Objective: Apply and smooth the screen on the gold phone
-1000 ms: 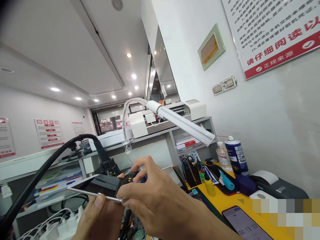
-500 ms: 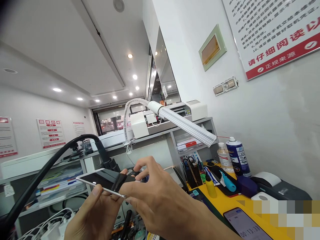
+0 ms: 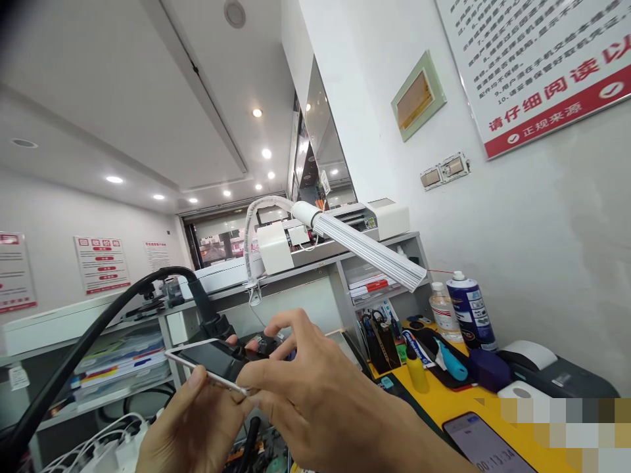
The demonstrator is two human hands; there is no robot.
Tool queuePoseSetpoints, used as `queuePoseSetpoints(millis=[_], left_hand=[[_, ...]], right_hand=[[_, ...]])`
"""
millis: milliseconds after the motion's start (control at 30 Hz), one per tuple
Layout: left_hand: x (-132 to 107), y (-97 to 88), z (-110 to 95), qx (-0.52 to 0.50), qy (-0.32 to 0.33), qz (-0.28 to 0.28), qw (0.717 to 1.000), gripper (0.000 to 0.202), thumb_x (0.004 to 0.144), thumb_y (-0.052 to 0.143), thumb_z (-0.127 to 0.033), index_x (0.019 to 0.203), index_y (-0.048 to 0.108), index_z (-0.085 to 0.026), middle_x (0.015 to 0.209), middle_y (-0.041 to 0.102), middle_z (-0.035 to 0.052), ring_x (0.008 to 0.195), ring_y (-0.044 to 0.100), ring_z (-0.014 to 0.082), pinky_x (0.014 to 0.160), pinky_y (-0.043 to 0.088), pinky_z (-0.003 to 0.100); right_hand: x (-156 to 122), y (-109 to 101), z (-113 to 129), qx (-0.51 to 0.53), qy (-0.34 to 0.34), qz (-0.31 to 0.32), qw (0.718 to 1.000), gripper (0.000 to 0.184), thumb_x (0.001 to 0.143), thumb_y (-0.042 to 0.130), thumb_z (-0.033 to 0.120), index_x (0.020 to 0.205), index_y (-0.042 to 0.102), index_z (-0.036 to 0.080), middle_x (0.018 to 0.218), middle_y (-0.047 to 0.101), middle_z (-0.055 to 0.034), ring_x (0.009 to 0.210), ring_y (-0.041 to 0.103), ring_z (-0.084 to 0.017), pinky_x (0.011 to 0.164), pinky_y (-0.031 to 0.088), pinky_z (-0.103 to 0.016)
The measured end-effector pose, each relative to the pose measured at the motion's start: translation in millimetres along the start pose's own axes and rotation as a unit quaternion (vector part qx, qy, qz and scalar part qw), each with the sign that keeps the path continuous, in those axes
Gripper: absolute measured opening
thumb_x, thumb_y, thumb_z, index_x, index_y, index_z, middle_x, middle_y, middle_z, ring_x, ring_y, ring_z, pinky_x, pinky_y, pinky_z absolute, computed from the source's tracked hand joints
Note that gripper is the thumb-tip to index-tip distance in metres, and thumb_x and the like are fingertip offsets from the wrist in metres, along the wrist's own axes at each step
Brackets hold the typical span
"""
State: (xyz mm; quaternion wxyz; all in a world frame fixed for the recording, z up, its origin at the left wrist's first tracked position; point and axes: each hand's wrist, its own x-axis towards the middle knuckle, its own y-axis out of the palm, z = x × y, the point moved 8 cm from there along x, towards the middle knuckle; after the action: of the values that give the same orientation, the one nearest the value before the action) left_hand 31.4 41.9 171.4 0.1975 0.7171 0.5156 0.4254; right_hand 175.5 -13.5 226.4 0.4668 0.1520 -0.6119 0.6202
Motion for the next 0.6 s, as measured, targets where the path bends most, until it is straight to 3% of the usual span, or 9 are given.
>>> queuePoseSetpoints(millis=[167,333,500,600], left_hand=[[-2.9,3.7,4.4,-0.019,-0.021,0.036,0.999,0.029,0.090,0.062,-0.022,0.114,0.076,-0.031,0.107,0.079,0.0085,0.106,0.072,0.0323,0.094,0.058,0.049],[-2.8,-1.3,5.6,-0.021,-0.016,0.038,0.999,0.028,0.088,0.064,-0.023,0.111,0.077,-0.034,0.110,0.079,0.0064,0.111,0.070,0.0323,0.100,0.053,0.052],[-2.7,-11.5,6.7,0.015,-0.009,0.016,1.000,0.029,0.085,0.068,-0.030,0.113,0.076,-0.028,0.118,0.076,0.0109,0.111,0.069,0.0330,0.095,0.057,0.046],[-4.1,-15.7,7.3,0.013,-0.007,-0.001,1.000,0.037,0.082,0.072,-0.029,0.118,0.073,-0.034,0.122,0.075,0.0074,0.114,0.068,0.0336,0.096,0.057,0.047]], right_hand=[[-3.7,-2.1,0.1,0.031,0.011,0.010,0.999,0.029,0.093,0.055,0.011,0.112,0.064,0.031,0.129,0.042,-0.0044,0.114,0.056,-0.016,0.097,0.051,-0.031],[-6.1,-3.4,-0.7,0.041,0.022,0.010,0.999,0.034,0.091,0.054,0.011,0.113,0.065,0.034,0.138,0.039,-0.0025,0.116,0.056,-0.016,0.100,0.050,-0.031],[-7.2,-6.9,-0.9,0.042,0.043,0.015,0.998,0.037,0.080,0.069,0.015,0.112,0.068,0.035,0.141,0.040,-0.0035,0.115,0.058,-0.020,0.099,0.051,-0.034],[-6.6,-10.7,1.8,0.043,0.033,0.027,0.998,0.041,0.075,0.075,0.019,0.113,0.068,0.034,0.141,0.042,-0.0048,0.113,0.059,-0.022,0.098,0.051,-0.037]])
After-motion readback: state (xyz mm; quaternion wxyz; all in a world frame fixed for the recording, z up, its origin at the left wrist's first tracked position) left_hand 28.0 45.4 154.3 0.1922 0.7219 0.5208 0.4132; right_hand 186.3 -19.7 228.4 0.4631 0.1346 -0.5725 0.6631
